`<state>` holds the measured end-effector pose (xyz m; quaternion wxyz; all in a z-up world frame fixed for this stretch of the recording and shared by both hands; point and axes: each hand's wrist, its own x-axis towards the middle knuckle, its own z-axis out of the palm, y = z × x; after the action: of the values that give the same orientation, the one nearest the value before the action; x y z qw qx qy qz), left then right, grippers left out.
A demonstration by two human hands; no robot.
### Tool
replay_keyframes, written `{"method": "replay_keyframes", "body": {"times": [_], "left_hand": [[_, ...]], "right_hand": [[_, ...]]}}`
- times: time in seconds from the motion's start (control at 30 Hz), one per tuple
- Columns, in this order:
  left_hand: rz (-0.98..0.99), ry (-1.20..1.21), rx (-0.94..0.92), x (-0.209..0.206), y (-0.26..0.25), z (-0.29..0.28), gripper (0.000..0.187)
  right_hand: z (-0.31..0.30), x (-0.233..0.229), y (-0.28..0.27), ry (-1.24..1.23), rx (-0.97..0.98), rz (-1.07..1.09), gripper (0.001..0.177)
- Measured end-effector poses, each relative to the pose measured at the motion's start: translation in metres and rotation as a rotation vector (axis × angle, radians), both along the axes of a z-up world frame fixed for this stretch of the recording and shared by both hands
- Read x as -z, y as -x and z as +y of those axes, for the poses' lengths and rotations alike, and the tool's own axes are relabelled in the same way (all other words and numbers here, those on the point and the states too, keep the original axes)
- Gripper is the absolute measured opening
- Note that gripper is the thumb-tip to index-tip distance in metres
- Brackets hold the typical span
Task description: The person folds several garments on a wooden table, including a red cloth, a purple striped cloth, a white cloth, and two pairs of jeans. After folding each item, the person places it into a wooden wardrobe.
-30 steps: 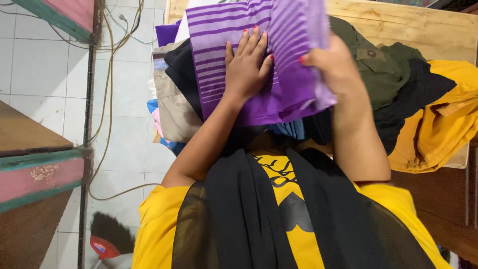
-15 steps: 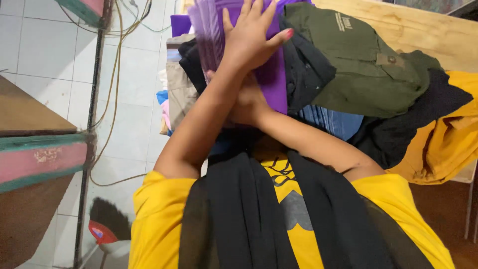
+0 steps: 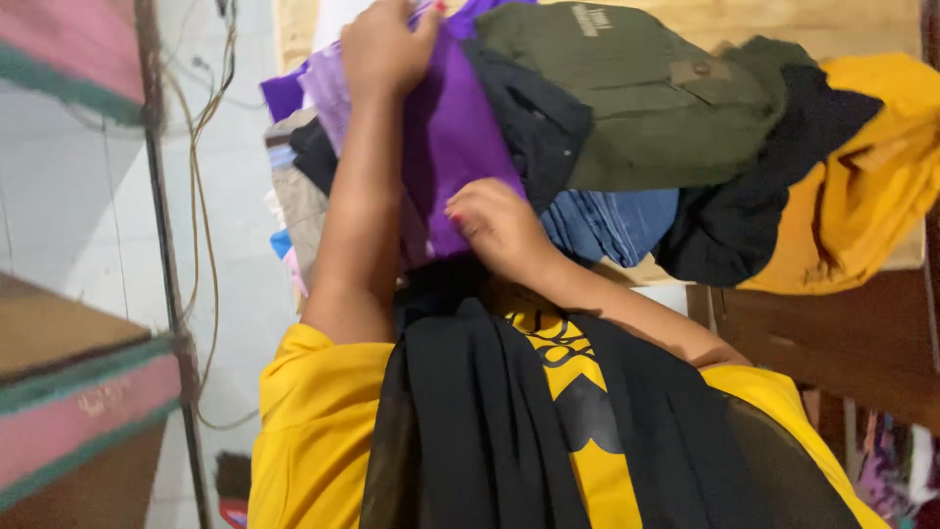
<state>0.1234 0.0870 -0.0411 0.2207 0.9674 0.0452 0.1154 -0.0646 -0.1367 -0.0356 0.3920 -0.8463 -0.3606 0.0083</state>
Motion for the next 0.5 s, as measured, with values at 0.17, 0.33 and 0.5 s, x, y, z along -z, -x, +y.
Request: {"method": "replay_keyframes", "body": {"times": [0.17, 0.33, 0.5], "left_hand": [[0.102, -0.071, -0.112, -0.005, -0.008, 0.009, 0.065], [0.414, 0.041, -0.022, 0.000, -0.033, 0.053, 0.086], [0.592, 0.125, 0.200, -0.011, -0.034, 0.114, 0.089]], "right_hand": [[-0.025, -0.017, -0.007, -0.077, 0.383, -0.248, 0.026], [-0.031, -0.017, -0.001, 0.017, 0.517, 0.181, 0.045], [-0.038, -0.001, 0.002, 0.012, 0.464, 0.416, 0.054]]}}
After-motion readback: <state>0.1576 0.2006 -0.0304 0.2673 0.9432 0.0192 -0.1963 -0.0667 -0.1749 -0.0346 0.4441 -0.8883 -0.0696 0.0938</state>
